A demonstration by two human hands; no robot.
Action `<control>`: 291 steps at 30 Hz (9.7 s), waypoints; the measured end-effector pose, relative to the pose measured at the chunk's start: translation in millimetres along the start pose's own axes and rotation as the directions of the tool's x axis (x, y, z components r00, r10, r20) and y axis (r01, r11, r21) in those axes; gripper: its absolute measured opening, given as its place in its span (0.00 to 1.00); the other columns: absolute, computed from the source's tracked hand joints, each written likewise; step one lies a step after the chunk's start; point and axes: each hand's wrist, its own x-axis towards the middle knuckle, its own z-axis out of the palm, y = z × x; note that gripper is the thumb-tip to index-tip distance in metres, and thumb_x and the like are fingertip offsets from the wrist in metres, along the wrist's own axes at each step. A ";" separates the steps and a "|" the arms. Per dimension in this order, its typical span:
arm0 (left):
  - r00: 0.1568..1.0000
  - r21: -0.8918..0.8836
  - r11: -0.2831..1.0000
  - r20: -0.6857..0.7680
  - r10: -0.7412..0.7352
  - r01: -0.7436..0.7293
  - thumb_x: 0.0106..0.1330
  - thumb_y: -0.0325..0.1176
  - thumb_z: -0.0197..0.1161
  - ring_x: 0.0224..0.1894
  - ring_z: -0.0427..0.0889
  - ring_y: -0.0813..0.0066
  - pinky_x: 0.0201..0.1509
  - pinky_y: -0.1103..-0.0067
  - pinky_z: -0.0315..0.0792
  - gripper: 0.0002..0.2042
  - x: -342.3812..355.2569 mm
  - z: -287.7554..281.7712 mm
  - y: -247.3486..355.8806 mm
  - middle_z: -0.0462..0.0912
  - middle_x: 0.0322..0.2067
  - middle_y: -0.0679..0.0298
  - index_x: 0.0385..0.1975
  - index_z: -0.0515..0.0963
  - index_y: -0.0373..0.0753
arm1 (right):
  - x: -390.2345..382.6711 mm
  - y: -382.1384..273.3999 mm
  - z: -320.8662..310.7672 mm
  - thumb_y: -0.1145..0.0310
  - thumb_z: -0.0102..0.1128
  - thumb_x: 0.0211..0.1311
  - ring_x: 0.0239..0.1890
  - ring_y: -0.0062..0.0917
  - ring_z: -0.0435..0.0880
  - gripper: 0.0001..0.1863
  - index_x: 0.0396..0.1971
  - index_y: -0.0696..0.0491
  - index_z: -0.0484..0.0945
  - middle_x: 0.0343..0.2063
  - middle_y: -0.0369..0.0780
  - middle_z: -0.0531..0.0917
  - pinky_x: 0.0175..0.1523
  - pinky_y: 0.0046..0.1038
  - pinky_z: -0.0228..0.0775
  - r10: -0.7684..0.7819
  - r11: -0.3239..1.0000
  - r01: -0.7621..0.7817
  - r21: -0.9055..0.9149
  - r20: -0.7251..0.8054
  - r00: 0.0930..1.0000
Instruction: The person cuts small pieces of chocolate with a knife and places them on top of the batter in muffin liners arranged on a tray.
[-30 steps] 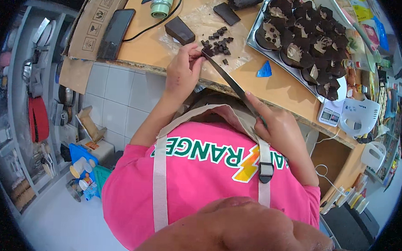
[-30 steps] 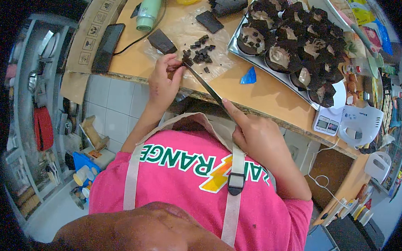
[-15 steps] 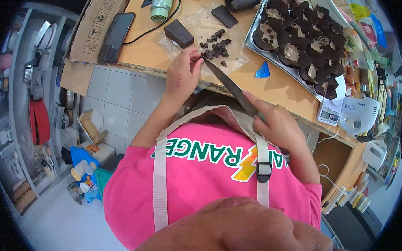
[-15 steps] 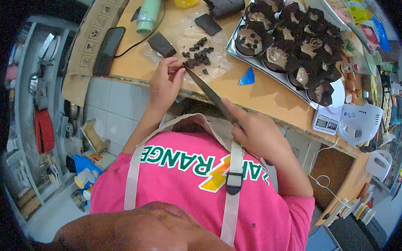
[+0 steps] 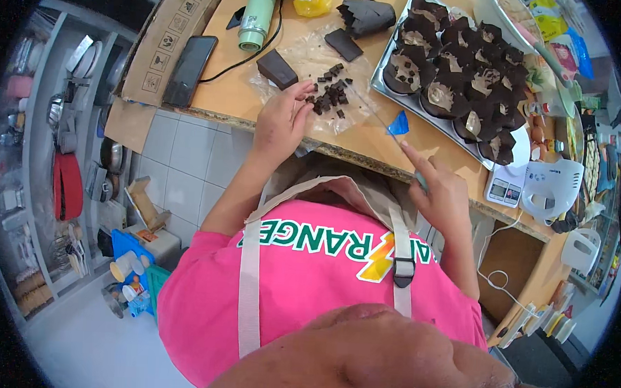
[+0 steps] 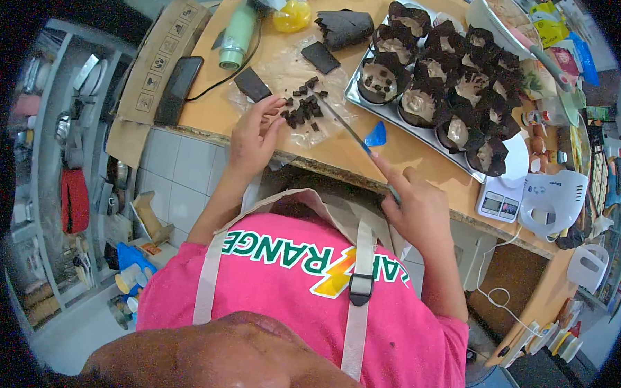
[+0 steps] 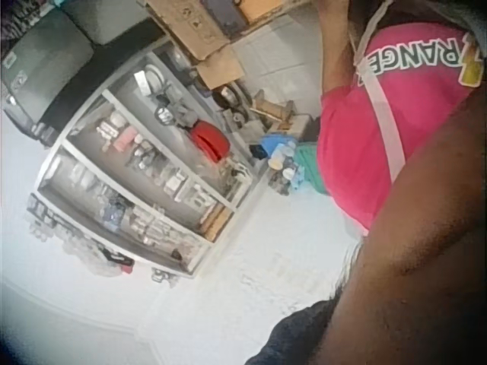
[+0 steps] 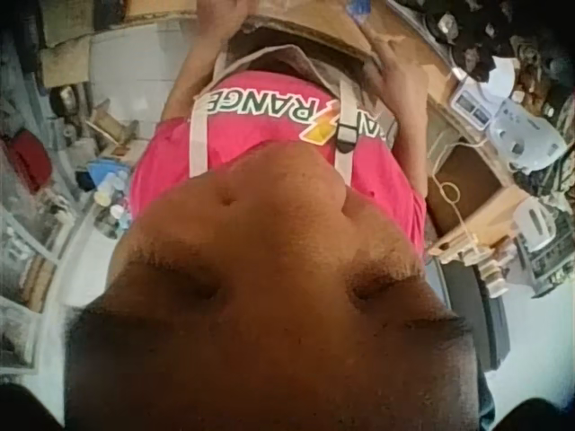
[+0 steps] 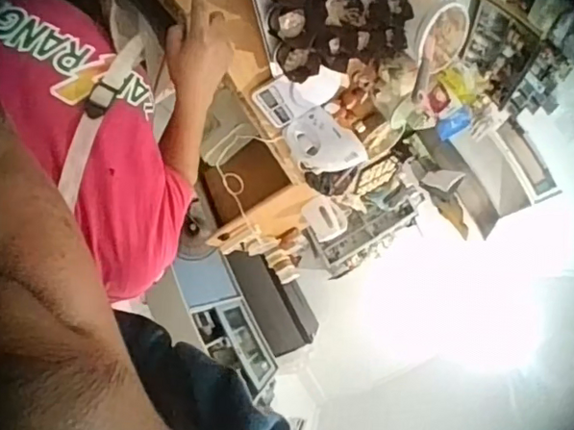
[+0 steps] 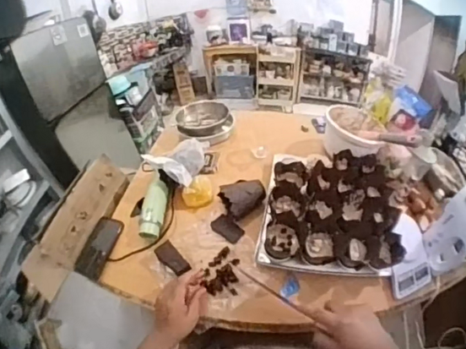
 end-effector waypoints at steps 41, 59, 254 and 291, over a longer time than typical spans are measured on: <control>0.924 0.128 0.948 -0.221 0.312 -0.290 0.59 0.24 0.68 0.47 0.78 0.57 0.53 0.67 0.71 0.14 -3.5 -4.8 -30.2 0.81 0.46 0.54 0.44 0.76 0.36 | 165.1 -36.0 42.1 0.76 0.60 0.59 0.37 0.30 0.83 0.14 0.46 0.55 0.78 0.35 0.43 0.82 0.42 0.33 0.77 -0.300 0.862 0.323 0.391 -0.122 0.946; 0.922 0.138 0.951 -0.240 0.304 -0.277 0.60 0.25 0.67 0.47 0.79 0.57 0.54 0.67 0.71 0.11 -3.8 -0.8 -31.0 0.81 0.45 0.53 0.42 0.77 0.36 | 113.4 118.9 -67.7 0.63 0.49 0.75 0.36 0.15 0.79 0.13 0.49 0.55 0.75 0.37 0.36 0.81 0.34 0.19 0.76 -0.396 -0.114 -0.197 0.974 0.137 0.908; 0.971 0.235 0.943 0.104 0.216 -0.235 0.55 0.23 0.67 0.52 0.76 0.53 0.58 0.65 0.69 0.22 22.9 -5.6 18.2 0.77 0.50 0.56 0.53 0.76 0.38 | 147.9 -33.4 53.7 0.70 0.58 0.57 0.45 0.38 0.83 0.15 0.45 0.56 0.79 0.42 0.43 0.80 0.47 0.33 0.80 -0.525 0.844 0.501 -0.194 -0.106 0.844; 0.851 -0.846 -0.301 0.500 -0.161 0.440 0.79 0.42 0.45 0.49 0.81 0.68 0.59 0.70 0.74 0.16 37.1 16.8 51.3 0.82 0.47 0.59 0.50 0.74 0.37 | 129.3 -43.3 -1.3 0.76 0.65 0.52 0.43 0.41 0.83 0.15 0.42 0.54 0.81 0.37 0.43 0.83 0.46 0.36 0.77 -0.416 0.736 0.574 0.359 -0.429 0.802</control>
